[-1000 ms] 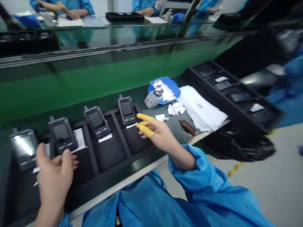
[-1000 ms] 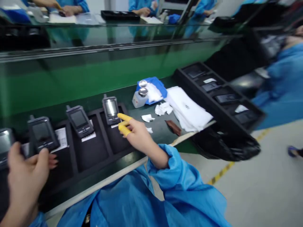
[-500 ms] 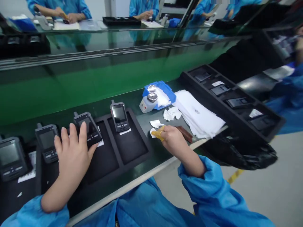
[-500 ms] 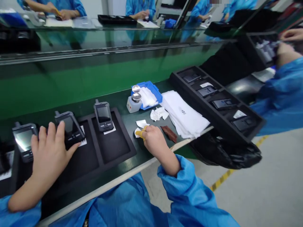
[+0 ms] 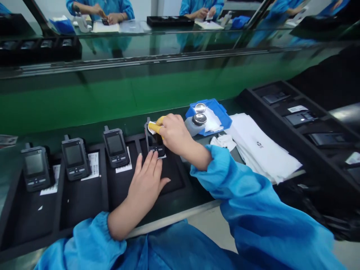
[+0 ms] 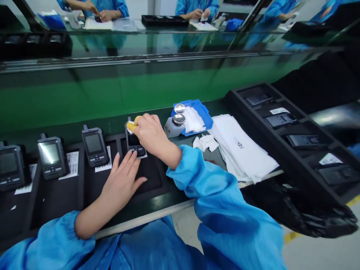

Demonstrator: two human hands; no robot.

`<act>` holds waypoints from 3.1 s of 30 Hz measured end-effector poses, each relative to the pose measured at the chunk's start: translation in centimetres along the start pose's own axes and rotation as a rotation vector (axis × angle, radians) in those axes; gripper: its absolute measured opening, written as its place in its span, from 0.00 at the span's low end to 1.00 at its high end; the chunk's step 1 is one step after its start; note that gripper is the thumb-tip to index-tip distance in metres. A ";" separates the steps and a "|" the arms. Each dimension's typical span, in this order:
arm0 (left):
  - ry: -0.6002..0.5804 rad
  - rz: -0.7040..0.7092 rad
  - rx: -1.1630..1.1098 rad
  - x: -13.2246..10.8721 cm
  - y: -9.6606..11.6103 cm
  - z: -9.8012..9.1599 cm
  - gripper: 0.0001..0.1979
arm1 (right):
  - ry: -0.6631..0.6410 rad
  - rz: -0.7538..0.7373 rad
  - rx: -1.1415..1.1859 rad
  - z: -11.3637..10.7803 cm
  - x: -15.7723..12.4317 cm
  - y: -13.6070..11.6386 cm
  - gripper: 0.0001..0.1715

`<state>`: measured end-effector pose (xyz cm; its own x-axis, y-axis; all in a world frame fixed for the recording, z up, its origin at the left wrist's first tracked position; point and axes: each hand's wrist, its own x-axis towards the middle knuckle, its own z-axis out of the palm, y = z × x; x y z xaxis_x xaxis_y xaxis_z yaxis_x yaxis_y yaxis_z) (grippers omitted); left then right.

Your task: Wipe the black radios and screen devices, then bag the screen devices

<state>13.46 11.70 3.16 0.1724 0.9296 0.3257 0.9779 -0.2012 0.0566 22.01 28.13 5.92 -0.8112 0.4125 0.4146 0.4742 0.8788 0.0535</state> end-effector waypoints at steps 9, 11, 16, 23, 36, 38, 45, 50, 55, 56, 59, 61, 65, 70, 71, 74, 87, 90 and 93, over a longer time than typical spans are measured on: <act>-0.018 -0.026 -0.013 -0.4 0.1 1.1 0.17 | 0.060 -0.372 0.027 1.0 -2.5 -0.3 0.13; -0.040 -0.029 -0.016 -0.5 0.2 1.1 0.17 | 0.131 -0.301 -0.020 1.3 -1.8 0.5 0.14; -0.035 -0.031 -0.015 -0.4 0.2 1.1 0.16 | 0.111 -0.231 -0.033 1.8 -2.0 1.0 0.15; -0.019 -0.032 -0.033 -0.4 0.3 1.4 0.16 | 0.136 -0.228 -0.028 1.7 -2.4 -0.6 0.14; -0.034 -0.008 0.012 -0.1 0.3 0.9 0.15 | 0.183 -0.075 0.022 2.7 -5.3 0.5 0.18; -0.012 0.002 0.015 -0.1 0.3 0.8 0.15 | 0.138 -0.091 0.058 2.2 -6.5 -0.2 0.18; 0.066 -0.015 0.011 -0.9 0.4 0.4 0.14 | 0.051 -0.169 0.088 0.3 -6.4 -0.8 0.17; 0.043 -0.051 -0.016 -1.4 0.6 0.6 0.14 | 0.057 -0.029 -0.004 1.2 -1.8 0.2 0.18; 0.045 -0.050 -0.040 -1.2 0.6 0.9 0.15 | 0.004 -0.111 -0.008 1.9 -1.9 -0.9 0.16; 0.046 -0.048 -0.041 -1.2 0.6 0.9 0.15 | 0.011 -0.157 0.001 1.8 -2.7 -1.2 0.16; 0.064 -0.034 -0.041 -1.2 0.6 0.6 0.15 | 0.039 -0.262 0.035 1.0 -5.1 -2.3 0.14; 0.095 -0.015 -0.055 -1.7 0.3 0.2 0.15 | 0.022 -0.283 0.068 0.3 -6.0 -2.7 0.13; 0.167 -0.027 -0.085 -3.9 -1.2 -1.3 0.11 | 0.016 -0.253 0.104 -0.7 -4.9 -3.1 0.15; 0.141 -0.166 0.009 -6.7 -3.7 -2.3 0.12 | 0.073 -0.255 0.075 0.3 1.3 -4.9 0.17; 0.120 -0.194 0.030 -7.0 -4.0 -2.3 0.13 | 0.065 -0.263 0.072 0.8 2.7 -5.5 0.17; 0.063 -0.240 0.044 -7.5 -4.4 -2.0 0.18 | 0.036 -0.291 0.075 2.2 6.1 -7.5 0.19; 0.017 -0.290 -0.043 -7.6 -4.2 -1.3 0.21 | 0.041 -0.511 0.068 3.0 3.9 -8.6 0.15; 0.027 -0.278 -0.037 -7.5 -4.2 -1.3 0.21 | 0.073 -0.357 -0.008 3.6 5.6 -7.2 0.16; 0.029 -0.279 -0.048 -7.5 -4.2 -1.3 0.21 | 0.057 -0.298 -0.036 3.9 4.7 -6.5 0.17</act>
<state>7.86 5.21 1.75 -0.1064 0.9422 0.3178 0.9802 0.0457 0.1925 13.85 25.31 3.99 -0.8966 0.1224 0.4256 0.2305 0.9496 0.2124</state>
